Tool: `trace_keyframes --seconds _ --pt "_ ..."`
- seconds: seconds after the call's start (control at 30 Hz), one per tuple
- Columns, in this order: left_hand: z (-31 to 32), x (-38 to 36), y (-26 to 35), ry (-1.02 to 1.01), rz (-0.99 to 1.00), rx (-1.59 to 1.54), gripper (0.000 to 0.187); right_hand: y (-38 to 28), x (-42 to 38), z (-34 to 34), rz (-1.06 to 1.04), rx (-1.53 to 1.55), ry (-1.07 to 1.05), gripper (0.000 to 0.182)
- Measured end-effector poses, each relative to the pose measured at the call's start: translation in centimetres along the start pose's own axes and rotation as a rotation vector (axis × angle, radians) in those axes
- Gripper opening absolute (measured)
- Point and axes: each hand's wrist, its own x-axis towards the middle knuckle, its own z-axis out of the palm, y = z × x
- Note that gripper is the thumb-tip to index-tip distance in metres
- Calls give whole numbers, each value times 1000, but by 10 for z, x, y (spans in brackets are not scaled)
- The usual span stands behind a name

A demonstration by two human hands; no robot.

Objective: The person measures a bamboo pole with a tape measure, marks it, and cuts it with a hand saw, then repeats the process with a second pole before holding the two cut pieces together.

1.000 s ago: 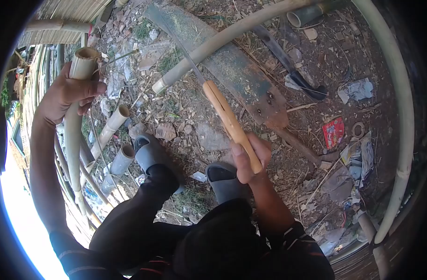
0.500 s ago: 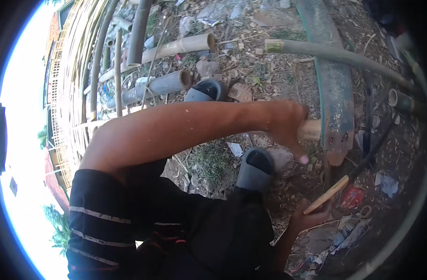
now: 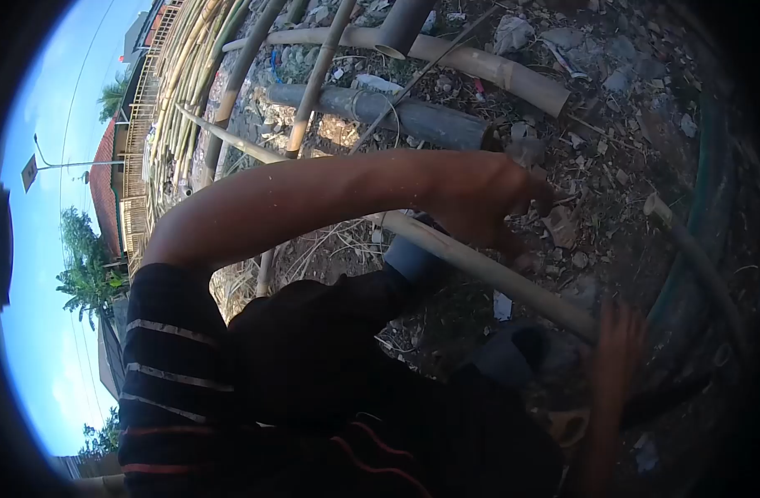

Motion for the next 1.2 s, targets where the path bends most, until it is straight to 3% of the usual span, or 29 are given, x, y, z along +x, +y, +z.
trace_keyframes --seconds 0.03,0.1,0.17,0.23,0.27,0.33,0.37,0.43,0.47,0.67,0.77,0.9,1.07,1.2 --pt "-8 -27 -28 99 -57 -52 73 -3 7 8 -46 4 -132 95" --pt "7 -72 -101 321 -162 -21 74 -13 9 34 -14 90 -206 87" --pt "33 -117 -156 281 -283 341 75 -19 23 46 34 174 -286 78" --pt "72 -146 -211 277 -307 476 73 -26 31 55 223 187 -494 71" --pt "79 -147 -217 263 -311 453 73 -28 27 65 220 182 -521 71" --pt "90 -150 -226 38 -480 331 62 -20 31 84 169 252 -246 62" --pt "95 -150 -228 37 -494 313 62 -15 35 87 152 246 -261 62" --pt "98 -150 -232 102 -638 252 49 -12 48 90 187 193 -122 61" --pt "104 -154 -242 215 -549 313 40 -6 60 90 181 201 -122 61" --pt "63 -160 -173 333 -609 257 32 55 137 50 42 8 120 65" --pt "48 -192 -151 371 -705 296 30 31 190 16 -33 -4 211 63" --pt "49 -262 -133 586 -813 354 26 -26 242 -25 -222 59 334 58" --pt "60 -330 -135 676 -978 305 24 -102 298 -75 -441 92 455 53" --pt "72 -355 -148 758 -1066 298 24 -144 367 -96 -597 -12 690 44"
